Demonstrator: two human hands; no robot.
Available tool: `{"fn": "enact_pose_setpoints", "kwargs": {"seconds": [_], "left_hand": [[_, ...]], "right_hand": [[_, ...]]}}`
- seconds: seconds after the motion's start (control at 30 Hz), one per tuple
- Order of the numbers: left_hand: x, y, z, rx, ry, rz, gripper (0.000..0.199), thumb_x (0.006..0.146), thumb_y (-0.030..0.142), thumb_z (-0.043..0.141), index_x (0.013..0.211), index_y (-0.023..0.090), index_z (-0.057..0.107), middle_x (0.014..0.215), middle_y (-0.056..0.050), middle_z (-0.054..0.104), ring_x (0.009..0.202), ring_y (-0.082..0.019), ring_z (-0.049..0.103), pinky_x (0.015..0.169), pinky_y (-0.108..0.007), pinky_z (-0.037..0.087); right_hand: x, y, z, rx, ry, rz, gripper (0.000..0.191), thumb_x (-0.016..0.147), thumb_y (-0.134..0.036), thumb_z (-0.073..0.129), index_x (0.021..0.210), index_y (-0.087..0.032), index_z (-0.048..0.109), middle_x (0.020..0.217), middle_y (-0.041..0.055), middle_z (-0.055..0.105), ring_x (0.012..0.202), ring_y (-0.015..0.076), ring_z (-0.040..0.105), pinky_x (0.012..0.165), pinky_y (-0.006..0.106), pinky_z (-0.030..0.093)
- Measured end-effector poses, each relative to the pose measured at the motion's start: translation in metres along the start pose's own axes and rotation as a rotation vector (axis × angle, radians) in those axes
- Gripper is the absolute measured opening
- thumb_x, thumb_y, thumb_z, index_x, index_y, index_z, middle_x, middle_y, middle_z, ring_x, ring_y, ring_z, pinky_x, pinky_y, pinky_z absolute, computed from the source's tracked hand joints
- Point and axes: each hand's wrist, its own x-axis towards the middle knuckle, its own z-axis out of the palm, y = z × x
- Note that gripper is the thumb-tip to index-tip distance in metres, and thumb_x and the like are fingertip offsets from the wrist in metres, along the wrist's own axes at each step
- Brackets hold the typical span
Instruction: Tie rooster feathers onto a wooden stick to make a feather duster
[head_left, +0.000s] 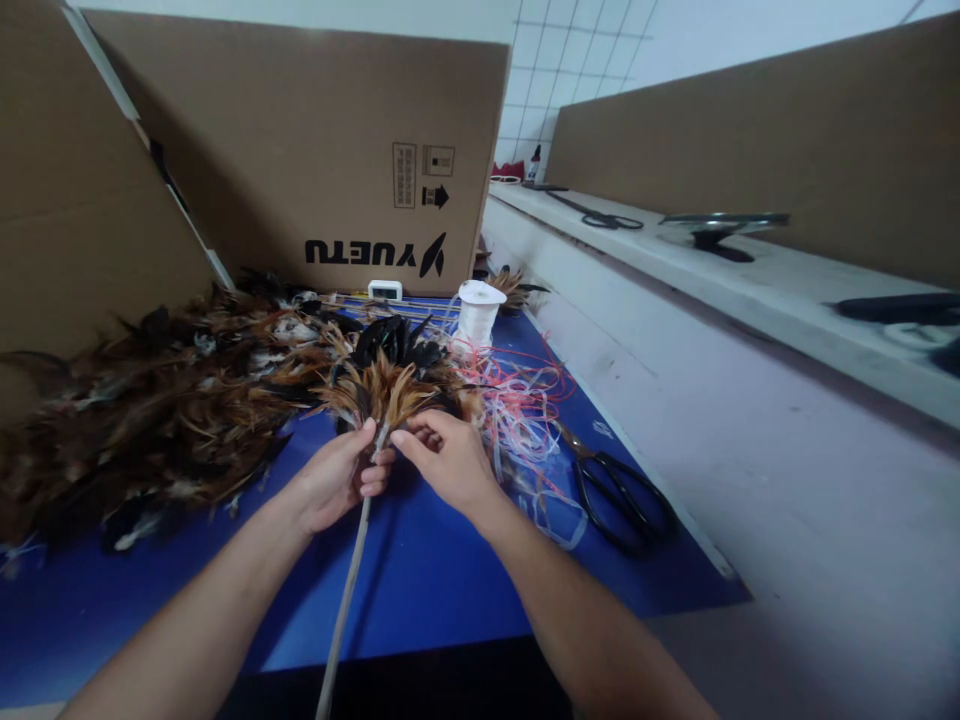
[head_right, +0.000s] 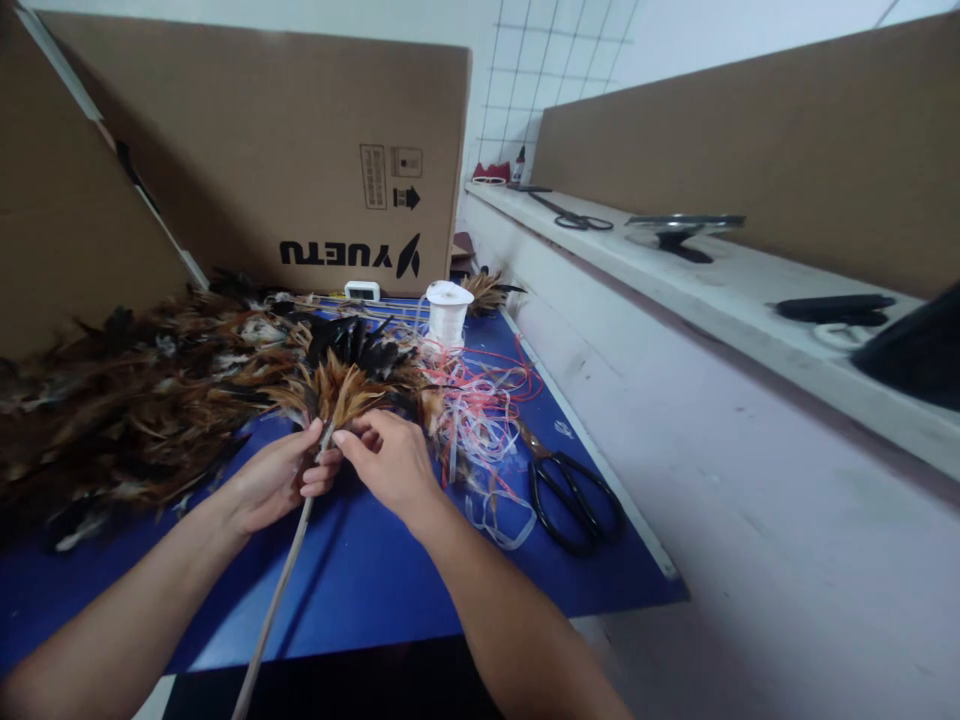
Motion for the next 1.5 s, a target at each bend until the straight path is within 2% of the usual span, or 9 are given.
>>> {"fn": "enact_pose_setpoints", "kwargs": {"seconds": [0.1,0.23,0.4,0.53,0.8,1.03,1.33,1.5], "left_hand": [[-0.001,-0.002,0.001,0.03,-0.014,-0.002,0.028,0.088,0.039,0.046,0.077,0.013,0.049,0.064,0.002,0.041,0.045,-0.004,0.033,0.04,-0.016,0.025],[-0.004,-0.004,0.004,0.061,-0.012,-0.016,0.027,0.088,0.039,0.047,0.083,0.014,0.052,0.065,0.001,0.044,0.045,-0.004,0.034,0.041,-0.016,0.026],[-0.004,-0.005,0.004,0.118,0.001,-0.006,0.027,0.088,0.04,0.047,0.089,0.014,0.054,0.072,-0.003,0.052,0.046,-0.005,0.039,0.041,-0.018,0.029],[-0.003,-0.005,0.004,0.151,-0.005,0.012,0.027,0.088,0.039,0.046,0.09,0.013,0.054,0.08,-0.007,0.056,0.05,-0.009,0.046,0.041,-0.019,0.03],[-0.003,-0.006,0.001,0.121,-0.048,-0.002,0.027,0.086,0.041,0.05,0.088,0.014,0.052,0.068,-0.001,0.05,0.045,-0.004,0.035,0.041,-0.017,0.025],[-0.001,-0.008,0.001,0.121,-0.059,-0.011,0.027,0.085,0.042,0.051,0.089,0.015,0.05,0.067,0.001,0.046,0.044,-0.003,0.033,0.04,-0.016,0.021],[-0.002,-0.011,0.0,0.132,-0.052,-0.04,0.031,0.083,0.045,0.054,0.089,0.015,0.049,0.066,0.002,0.043,0.045,-0.003,0.032,0.041,-0.016,0.018],[-0.004,-0.012,-0.001,0.142,-0.07,-0.063,0.031,0.083,0.046,0.054,0.088,0.015,0.048,0.064,0.004,0.038,0.045,-0.002,0.026,0.041,-0.015,0.016]], "right_hand": [[0.001,0.001,0.007,-0.001,-0.048,0.088,0.02,0.079,-0.039,0.06,0.074,-0.019,0.062,0.067,-0.0012,0.062,0.059,0.0103,0.053,0.056,0.022,0.04],[0.003,0.006,0.01,0.076,-0.051,0.164,0.021,0.077,-0.037,0.06,0.068,-0.019,0.059,0.063,-0.0018,0.061,0.057,0.0104,0.053,0.054,0.022,0.039],[0.003,0.01,0.014,0.24,-0.069,0.212,0.018,0.077,-0.034,0.059,0.068,-0.019,0.058,0.058,-0.0022,0.062,0.055,0.011,0.057,0.056,0.022,0.043],[0.002,0.011,0.016,0.309,-0.063,0.245,0.016,0.076,-0.032,0.06,0.068,-0.019,0.058,0.051,-0.0039,0.058,0.048,0.0101,0.054,0.053,0.022,0.042],[0.003,0.019,0.019,0.296,-0.01,0.23,0.017,0.071,-0.032,0.063,0.065,-0.018,0.058,0.059,-0.0031,0.057,0.055,0.0098,0.05,0.054,0.022,0.04],[0.003,0.019,0.019,0.316,-0.031,0.227,0.017,0.071,-0.032,0.062,0.065,-0.017,0.058,0.059,-0.0033,0.055,0.055,0.009,0.046,0.053,0.021,0.038],[0.003,0.026,0.02,0.356,-0.057,0.231,0.015,0.07,-0.031,0.064,0.067,-0.017,0.059,0.062,-0.0031,0.057,0.056,0.0095,0.048,0.056,0.023,0.04],[0.002,0.031,0.022,0.369,-0.062,0.253,0.019,0.069,-0.034,0.066,0.068,-0.017,0.06,0.064,-0.0012,0.06,0.058,0.011,0.052,0.058,0.024,0.043]]}}
